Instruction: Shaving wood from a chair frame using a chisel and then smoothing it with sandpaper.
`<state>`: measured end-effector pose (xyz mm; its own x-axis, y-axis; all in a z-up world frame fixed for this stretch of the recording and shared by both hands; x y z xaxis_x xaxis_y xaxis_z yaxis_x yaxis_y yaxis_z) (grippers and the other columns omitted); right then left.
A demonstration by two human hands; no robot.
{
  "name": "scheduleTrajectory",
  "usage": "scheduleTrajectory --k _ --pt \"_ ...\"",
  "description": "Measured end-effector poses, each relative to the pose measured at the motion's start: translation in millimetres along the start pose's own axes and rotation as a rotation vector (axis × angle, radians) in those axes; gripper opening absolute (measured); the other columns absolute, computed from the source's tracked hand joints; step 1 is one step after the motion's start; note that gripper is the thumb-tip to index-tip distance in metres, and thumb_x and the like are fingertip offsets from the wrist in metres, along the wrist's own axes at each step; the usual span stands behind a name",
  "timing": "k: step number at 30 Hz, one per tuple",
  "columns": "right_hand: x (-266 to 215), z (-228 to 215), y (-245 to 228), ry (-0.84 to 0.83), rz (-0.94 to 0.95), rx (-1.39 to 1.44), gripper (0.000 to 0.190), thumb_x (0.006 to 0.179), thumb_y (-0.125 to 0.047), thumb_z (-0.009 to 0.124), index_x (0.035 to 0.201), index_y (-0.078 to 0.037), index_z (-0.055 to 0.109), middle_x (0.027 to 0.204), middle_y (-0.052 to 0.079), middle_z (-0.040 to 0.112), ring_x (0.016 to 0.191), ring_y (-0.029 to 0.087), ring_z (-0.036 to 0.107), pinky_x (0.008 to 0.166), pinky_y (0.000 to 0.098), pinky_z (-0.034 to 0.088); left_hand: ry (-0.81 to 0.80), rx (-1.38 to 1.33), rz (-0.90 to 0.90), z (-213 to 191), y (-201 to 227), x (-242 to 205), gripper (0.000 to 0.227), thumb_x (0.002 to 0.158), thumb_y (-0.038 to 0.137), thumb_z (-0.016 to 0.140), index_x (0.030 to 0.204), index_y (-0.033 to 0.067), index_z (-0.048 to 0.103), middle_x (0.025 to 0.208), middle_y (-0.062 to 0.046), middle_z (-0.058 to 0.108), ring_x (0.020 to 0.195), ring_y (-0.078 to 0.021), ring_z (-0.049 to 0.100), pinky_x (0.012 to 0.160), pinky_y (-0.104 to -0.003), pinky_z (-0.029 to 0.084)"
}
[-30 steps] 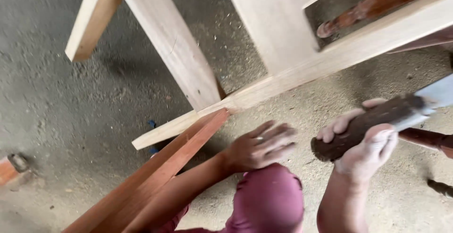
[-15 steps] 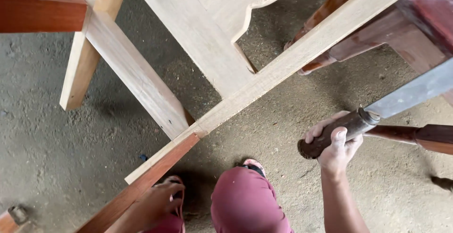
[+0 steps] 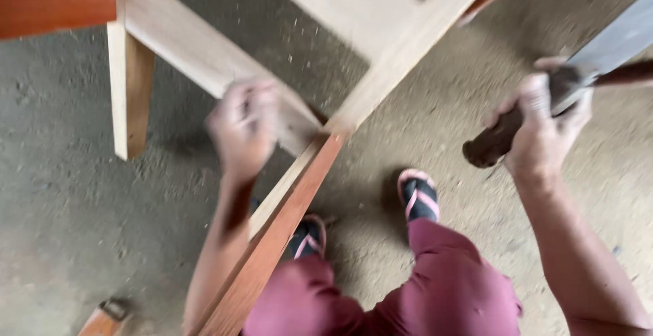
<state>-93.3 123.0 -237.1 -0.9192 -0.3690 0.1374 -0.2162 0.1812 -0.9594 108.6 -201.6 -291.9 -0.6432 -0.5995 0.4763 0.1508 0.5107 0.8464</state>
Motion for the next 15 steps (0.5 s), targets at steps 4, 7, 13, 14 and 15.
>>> scheduleTrajectory --k 4,7,13,14,15 --pt "-41.6 -0.4 -2.5 0.094 0.069 0.093 0.028 0.111 -0.038 0.06 0.117 -0.015 0.044 0.079 0.0 0.052 0.064 0.013 0.057 0.057 0.0294 0.057 -0.273 -0.158 0.159 61.8 11.7 24.2 0.04 0.085 0.021 0.078 0.117 0.002 0.063 0.106 -0.012 0.068 0.098 -0.0234 0.063 0.091 -0.038 0.055" --pt "-57.9 -16.0 8.2 -0.013 0.138 0.051 0.015 0.102 -0.002 0.069 0.107 -0.005 0.055 0.097 0.009 0.065 0.083 0.019 0.07 0.084 0.03 0.065 -0.869 0.076 -0.154 96.1 3.3 15.6 0.097 0.069 0.039 0.094 0.141 0.0007 0.042 0.144 -0.024 0.055 0.125 -0.0427 0.059 0.101 -0.061 0.048" --pt "-45.8 5.7 24.4 -0.163 -0.054 -0.29 0.038 0.117 -0.025 0.063 0.123 0.007 0.042 0.083 0.012 0.054 0.063 0.02 0.058 0.056 0.0309 0.055 -0.68 0.04 0.158 91.5 0.3 20.0 0.033 0.108 0.024 0.048 0.096 -0.0009 0.065 0.056 0.0 0.056 0.037 -0.0074 0.041 0.032 -0.022 0.026" --pt "-44.6 11.5 40.7 -0.08 -0.005 -0.172 0.037 0.119 -0.032 0.052 0.116 0.003 0.042 0.083 0.01 0.051 0.06 0.019 0.056 0.052 0.0312 0.055 -0.79 0.09 0.056 88.8 3.6 21.3 0.058 0.099 0.047 0.045 0.116 -0.0076 0.057 0.094 -0.019 0.056 0.077 -0.0303 0.05 0.063 -0.041 0.039" --pt "-48.6 18.2 60.2 0.012 0.056 -0.049 0.04 0.121 -0.039 0.041 0.11 -0.001 0.041 0.084 0.009 0.049 0.056 0.018 0.054 0.048 0.0315 0.055 -0.915 0.139 -0.047 86.2 6.0 20.2 0.096 0.09 0.07 0.042 0.135 -0.0145 0.05 0.132 -0.039 0.057 0.117 -0.0528 0.06 0.094 -0.059 0.052"
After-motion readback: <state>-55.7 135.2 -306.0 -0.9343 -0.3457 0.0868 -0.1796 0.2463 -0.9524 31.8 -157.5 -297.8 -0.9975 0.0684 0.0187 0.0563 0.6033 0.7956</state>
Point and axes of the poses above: each hand's wrist, its own x-axis towards the middle knuckle, its own z-axis out of the palm, y = z × x, the point moved 5 cm from there along x, towards the middle knuckle
